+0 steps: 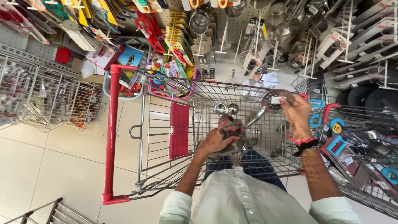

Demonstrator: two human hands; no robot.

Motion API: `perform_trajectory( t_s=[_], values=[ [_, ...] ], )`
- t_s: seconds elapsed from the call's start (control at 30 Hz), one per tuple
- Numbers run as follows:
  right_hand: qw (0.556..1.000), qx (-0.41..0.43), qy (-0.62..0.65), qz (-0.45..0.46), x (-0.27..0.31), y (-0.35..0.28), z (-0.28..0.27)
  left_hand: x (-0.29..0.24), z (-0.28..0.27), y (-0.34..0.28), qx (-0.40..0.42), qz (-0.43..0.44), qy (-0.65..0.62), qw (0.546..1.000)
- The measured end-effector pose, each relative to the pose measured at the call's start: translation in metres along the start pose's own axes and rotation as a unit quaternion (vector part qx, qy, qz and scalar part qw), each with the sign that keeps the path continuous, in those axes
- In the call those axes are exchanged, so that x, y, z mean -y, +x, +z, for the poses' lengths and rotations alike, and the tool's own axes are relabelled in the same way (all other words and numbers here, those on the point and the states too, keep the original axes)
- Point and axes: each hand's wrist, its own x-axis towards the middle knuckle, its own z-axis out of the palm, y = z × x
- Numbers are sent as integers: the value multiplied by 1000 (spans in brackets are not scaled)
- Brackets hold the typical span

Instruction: Selecting various stainless steel kitchen utensils from store shelves and placing them into a shopping cart.

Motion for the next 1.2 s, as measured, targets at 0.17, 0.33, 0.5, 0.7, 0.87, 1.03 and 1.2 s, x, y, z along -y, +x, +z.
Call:
perform_trajectory(
  t_s=[0.17,0.33,0.5,0.7,0.87,1.03,1.2],
  values=[
    [997,-30,34,55,-22,-16,-30,23,-1,-19,45,16,-88,995],
    [989,-87,-14,115,-52,-36,-49,52,0,-24,90,70,-246,962],
    [972,-130,-94,170,-75,-47,-72,59,-15,-29,151,32,-377,913],
    [990,-73,38,118,-73,-58,-66,67,-19,-26,54,-10,-324,945],
    [821,64,-525,-215,-13,-79,15,2,-45,-19,83,-12,-83,993],
    [803,297,-495,-149,-76,-84,56,22,-8,15,63,32,-70,995],
    [856,336,-390,-50,-70,-72,54,51,-17,9,-6,-40,-303,952]
  ],
)
